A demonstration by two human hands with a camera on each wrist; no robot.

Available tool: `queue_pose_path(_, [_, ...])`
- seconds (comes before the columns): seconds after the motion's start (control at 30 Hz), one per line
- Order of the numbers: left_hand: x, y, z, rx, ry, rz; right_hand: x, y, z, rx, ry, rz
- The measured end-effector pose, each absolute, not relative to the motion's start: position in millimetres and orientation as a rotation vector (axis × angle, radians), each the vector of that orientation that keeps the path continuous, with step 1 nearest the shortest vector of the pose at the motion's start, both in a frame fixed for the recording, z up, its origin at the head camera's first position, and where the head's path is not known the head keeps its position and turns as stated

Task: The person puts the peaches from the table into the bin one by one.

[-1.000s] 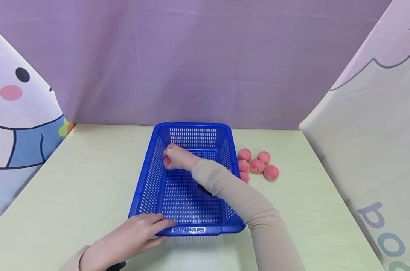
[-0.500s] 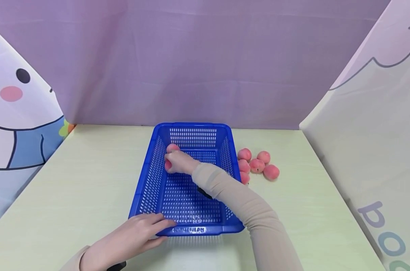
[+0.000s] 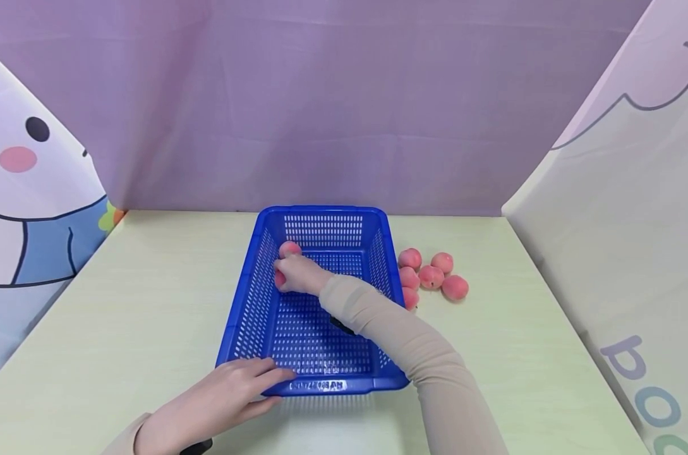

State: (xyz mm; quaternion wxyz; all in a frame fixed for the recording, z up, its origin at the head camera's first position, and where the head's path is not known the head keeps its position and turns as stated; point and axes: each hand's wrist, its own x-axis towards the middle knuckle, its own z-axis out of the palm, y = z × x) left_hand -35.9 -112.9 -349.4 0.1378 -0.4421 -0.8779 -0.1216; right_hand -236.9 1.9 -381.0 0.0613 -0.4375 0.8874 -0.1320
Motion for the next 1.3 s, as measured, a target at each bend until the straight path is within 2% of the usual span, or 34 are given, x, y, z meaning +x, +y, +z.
queue_pose_path(0.6, [-36,-113,-347,-1.288,-2.586,-0.366,-235,-2,-380,-1.307,2.702,-0.348])
queue_pose_path(1.3, [-35,-112,-347,-1.284,-2.578,-0.338,-232,-2,-343,-1.257,2.654,-0.218])
